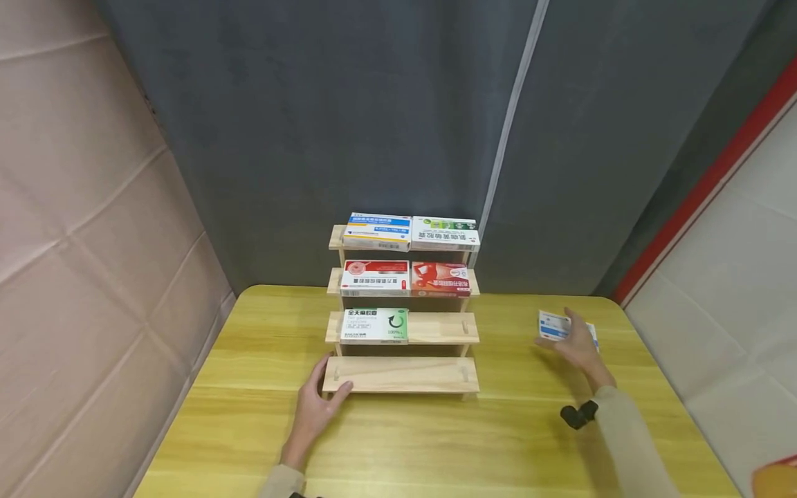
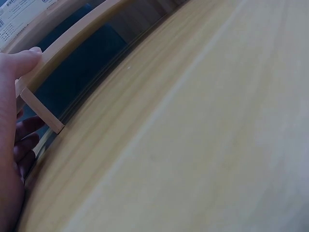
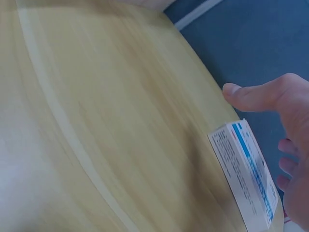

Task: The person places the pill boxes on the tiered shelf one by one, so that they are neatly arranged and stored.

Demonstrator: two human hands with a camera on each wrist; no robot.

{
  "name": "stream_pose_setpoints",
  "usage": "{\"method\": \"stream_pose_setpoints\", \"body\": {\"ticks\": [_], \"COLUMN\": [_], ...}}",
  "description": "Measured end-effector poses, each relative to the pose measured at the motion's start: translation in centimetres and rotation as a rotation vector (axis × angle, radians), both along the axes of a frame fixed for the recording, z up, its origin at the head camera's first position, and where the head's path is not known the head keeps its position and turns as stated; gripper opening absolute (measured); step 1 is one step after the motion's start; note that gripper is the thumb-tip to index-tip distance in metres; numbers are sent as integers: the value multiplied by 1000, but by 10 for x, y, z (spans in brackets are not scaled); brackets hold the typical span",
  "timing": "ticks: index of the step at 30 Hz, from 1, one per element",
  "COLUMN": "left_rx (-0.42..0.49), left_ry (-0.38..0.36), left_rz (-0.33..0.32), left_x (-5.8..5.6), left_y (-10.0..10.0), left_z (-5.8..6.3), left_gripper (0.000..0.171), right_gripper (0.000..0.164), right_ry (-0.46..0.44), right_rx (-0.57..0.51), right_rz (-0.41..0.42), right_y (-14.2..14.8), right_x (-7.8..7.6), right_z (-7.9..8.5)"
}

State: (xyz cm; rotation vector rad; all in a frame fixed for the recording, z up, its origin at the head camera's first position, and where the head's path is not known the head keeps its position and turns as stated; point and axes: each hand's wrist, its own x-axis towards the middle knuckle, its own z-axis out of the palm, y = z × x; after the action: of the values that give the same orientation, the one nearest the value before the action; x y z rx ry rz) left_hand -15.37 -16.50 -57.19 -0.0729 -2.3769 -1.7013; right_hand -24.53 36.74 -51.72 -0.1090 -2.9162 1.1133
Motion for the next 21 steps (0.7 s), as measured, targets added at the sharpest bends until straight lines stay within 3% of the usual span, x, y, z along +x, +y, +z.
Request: {"method": "stream_pose_setpoints", "body": {"ticks": [3, 6, 15, 21], "left_rx": [-16, -24, 2, 0], "left_ry": [4, 2, 12, 4], "left_rz": [-19, -28, -29, -31], "left_x": [4, 6, 5, 4], "left_y": [1, 1, 1, 1], "left_z": [14, 20, 18, 17], "left_gripper": [79, 79, 79, 80], "right_gripper": [112, 113, 113, 116], "right_ry": [-3, 3, -3, -68], "right_rx": [31, 51, 191, 167], "right_rz": [10, 27, 48, 38], "right_y": [6, 13, 36, 39], "right_x": [-2, -5, -8, -5], "right_z": [-1, -4, -14, -10]}}
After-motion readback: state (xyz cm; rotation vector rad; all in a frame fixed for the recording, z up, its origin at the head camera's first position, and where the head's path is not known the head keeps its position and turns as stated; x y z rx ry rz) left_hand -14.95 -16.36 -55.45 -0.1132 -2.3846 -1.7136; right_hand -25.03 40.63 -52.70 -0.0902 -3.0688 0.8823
